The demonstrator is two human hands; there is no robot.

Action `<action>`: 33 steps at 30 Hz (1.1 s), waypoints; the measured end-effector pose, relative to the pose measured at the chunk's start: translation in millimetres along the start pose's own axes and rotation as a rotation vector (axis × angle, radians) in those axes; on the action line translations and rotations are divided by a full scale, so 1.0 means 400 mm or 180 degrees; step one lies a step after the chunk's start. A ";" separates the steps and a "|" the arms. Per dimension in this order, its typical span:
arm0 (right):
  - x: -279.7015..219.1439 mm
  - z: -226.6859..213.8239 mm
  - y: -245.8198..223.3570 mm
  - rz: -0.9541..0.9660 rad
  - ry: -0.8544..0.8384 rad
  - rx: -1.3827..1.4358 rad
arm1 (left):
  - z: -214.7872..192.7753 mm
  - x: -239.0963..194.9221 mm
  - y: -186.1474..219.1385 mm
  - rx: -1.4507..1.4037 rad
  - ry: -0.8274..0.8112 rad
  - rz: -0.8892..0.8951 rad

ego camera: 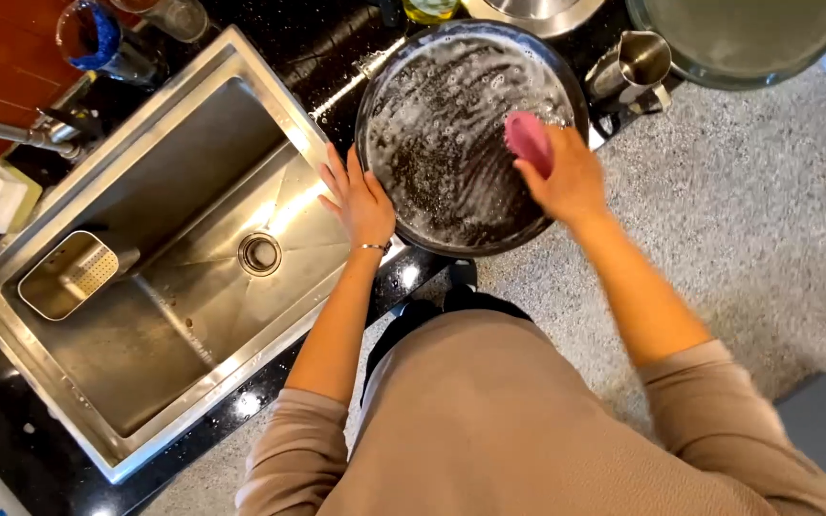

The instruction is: Cleaning and rinsing a large flat plate or tray in a kitchen or cafe workspace.

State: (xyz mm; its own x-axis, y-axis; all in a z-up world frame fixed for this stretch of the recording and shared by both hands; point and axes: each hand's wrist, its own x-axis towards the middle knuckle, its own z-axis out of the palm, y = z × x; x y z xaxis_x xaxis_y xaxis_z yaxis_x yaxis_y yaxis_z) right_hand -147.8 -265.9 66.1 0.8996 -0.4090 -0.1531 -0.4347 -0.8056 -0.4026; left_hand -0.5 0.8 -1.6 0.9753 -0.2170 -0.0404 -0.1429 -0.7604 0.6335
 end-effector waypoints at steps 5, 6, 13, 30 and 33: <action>0.009 0.021 -0.088 -0.0614 -0.0125 0.0646 | -0.001 0.004 0.008 -0.0010 -0.0002 -0.0116; 0.019 0.016 -0.090 -0.0762 -0.0601 0.0716 | -0.003 -0.001 0.006 -0.0034 -0.0046 -0.0156; 0.131 0.048 -0.112 -0.1470 0.0058 0.0661 | 0.011 0.013 0.006 -0.0044 0.0113 -0.0014; 0.310 0.123 -0.255 -0.1543 0.0226 0.0571 | 0.024 0.000 0.006 0.0022 0.0174 -0.0226; 0.294 0.139 -0.267 -0.2132 0.0019 0.0197 | 0.023 0.012 -0.004 0.0035 0.0238 -0.0120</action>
State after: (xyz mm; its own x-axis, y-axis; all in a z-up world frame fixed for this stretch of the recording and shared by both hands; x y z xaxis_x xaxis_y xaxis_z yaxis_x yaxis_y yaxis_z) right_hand 6.8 -204.2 41.0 0.9738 0.1681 0.1529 0.2207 -0.8601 -0.4599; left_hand 2.7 -4.6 -9.7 0.9898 -0.1422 -0.0060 -0.1074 -0.7739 0.6242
